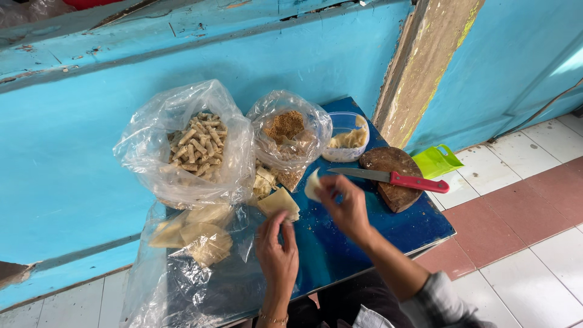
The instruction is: The person sits at a small blue table and fills square dough wrappers with brown filling using a spoon, then folds the wrappers over by hand into filled pastries, placing finished pieces with the dough stack. They repeat the fill-and-fold cycle for successive wrappers.
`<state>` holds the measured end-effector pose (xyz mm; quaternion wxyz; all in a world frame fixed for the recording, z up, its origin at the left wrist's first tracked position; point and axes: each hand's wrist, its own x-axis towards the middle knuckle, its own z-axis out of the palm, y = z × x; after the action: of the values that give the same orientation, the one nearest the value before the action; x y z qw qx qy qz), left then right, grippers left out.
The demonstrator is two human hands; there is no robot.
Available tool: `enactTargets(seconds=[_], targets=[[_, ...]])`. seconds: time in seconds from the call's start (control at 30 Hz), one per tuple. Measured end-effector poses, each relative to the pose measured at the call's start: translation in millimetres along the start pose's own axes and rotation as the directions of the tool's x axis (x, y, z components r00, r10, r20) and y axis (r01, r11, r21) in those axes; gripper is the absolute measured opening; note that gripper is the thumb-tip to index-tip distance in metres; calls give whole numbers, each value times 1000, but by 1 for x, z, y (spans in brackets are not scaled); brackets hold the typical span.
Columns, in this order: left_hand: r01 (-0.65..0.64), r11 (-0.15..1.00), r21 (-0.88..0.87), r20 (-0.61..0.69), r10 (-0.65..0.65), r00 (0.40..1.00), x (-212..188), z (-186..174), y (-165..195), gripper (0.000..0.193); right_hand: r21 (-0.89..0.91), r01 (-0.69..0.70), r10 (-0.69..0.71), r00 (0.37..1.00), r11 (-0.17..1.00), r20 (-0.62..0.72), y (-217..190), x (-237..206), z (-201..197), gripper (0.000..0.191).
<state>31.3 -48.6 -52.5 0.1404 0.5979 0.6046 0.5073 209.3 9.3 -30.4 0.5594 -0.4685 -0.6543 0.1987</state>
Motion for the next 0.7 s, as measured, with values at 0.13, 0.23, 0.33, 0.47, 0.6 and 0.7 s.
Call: enactTargets(seconds=[0.13,0.23,0.33,0.47,0.6,0.7], targets=[[395,678,-620,357,-204,912,-19,-9,17,33,-277,440,-420,898,855,130,-51,-40,-6,30],[429,556,-712,363,-231,903,-26,-15,18,33,-235,479,-438,875,846,208,-71,-57,-15,42],[496,470,-730,455,-207,866,-27,-19,8,29,21,219,-219,953,975,210,-67,-62,-31,40],[591,364,-720,618,-52,785,-33,-26,-3,24,354,-488,301,832,798,467,-40,-61,-41,52],[589,412,-695,626,-57,778,-31,-29,5,24,479,-665,280,708,573,648,-24,-75,-35,45],[587,493,-642,626,-104,772,-33,-38,19,26,580,-493,261,860,649,439,-19,-80,-35,23]])
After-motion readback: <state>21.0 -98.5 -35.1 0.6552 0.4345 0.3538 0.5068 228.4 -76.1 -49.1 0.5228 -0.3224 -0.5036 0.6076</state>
